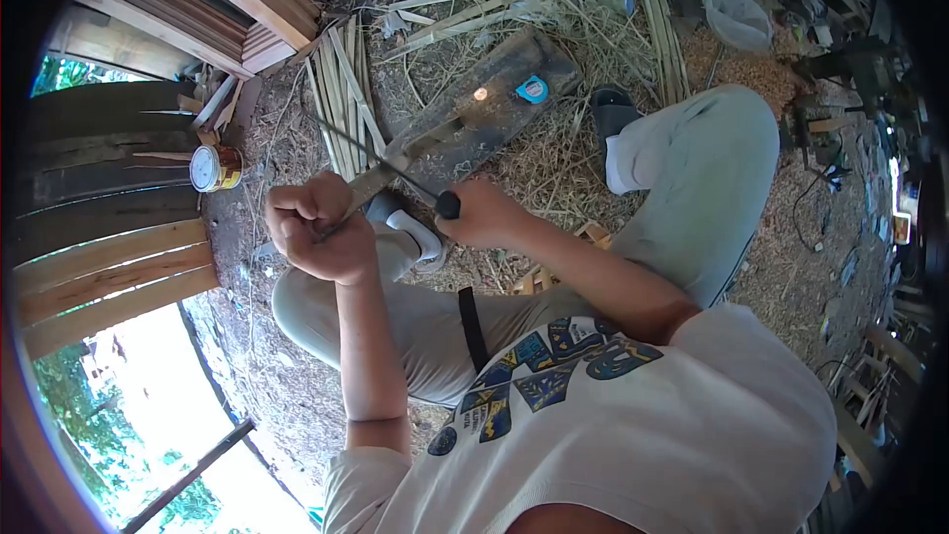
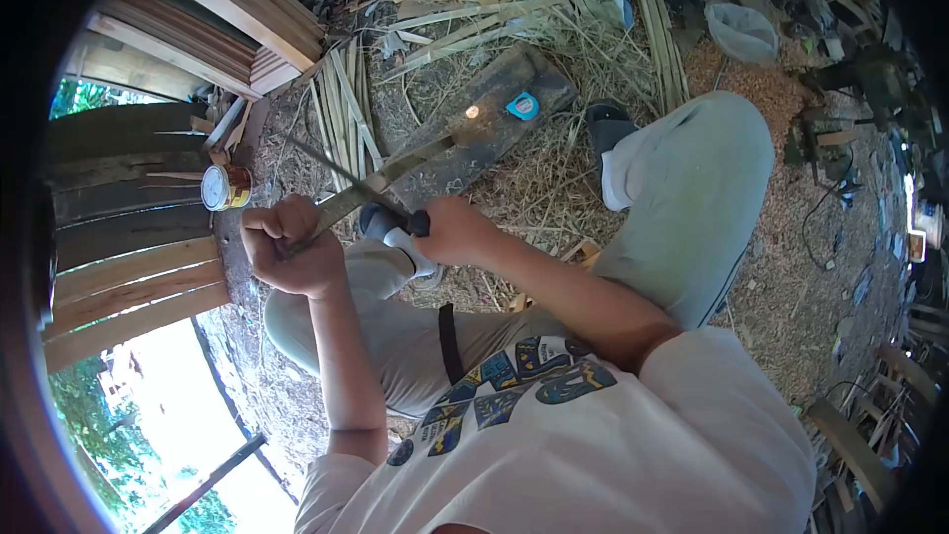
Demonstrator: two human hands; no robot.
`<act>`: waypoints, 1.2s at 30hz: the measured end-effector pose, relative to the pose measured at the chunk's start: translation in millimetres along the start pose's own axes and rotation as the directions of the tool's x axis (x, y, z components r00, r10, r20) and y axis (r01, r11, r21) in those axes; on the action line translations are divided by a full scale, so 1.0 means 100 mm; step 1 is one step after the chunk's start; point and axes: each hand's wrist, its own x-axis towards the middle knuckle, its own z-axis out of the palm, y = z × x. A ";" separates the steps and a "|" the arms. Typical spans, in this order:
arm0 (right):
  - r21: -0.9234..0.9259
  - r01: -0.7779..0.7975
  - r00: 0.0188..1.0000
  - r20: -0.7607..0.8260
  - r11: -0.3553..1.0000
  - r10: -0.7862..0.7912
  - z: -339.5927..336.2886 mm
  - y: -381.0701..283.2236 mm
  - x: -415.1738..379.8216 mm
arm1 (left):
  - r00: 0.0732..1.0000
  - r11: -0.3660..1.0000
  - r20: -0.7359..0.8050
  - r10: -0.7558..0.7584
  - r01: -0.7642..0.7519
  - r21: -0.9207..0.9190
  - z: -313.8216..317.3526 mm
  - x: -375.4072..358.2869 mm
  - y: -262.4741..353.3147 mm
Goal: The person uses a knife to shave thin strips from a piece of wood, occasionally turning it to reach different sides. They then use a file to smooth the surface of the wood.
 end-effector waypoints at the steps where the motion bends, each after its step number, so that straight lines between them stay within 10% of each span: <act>1: 0.019 0.053 0.999 0.005 0.998 -0.053 0.02 0.05 0.00 | 1.000 1.000 0.002 -0.002 0.002 0.003 0.02 -0.01 0.00; 5: 0.078 -0.163 0.987 0.003 0.984 0.163 0.04 0.20 0.20 | 1.000 1.000 -0.012 -0.007 0.007 0.021 0.01 -0.01 0.01; 8: 0.001 0.154 0.988 0.029 0.988 -0.154 0.06 0.11 0.03 | 0.999 0.999 0.004 -0.037 0.037 -0.009 -0.01 0.02 0.01; 13: -0.103 -0.190 0.978 0.073 0.976 0.198 -0.06 0.21 0.27 | 0.999 0.999 -0.025 -0.042 0.042 0.014 0.01 0.01 0.01; 16: 0.045 0.197 0.980 0.002 0.979 -0.198 0.07 0.31 0.08 | 0.999 0.999 0.035 -0.008 0.007 0.045 0.03 -0.01 -0.01; 19: 0.064 -0.100 0.995 0.018 0.993 0.099 0.15 0.38 0.32 | 0.998 0.996 0.046 0.034 -0.038 0.086 -0.03 -0.03 0.00; 36: 0.140 -0.083 0.994 0.082 0.987 0.072 0.08 0.70 0.36 | 0.998 0.994 0.025 -0.052 0.049 0.094 -0.03 0.04 0.04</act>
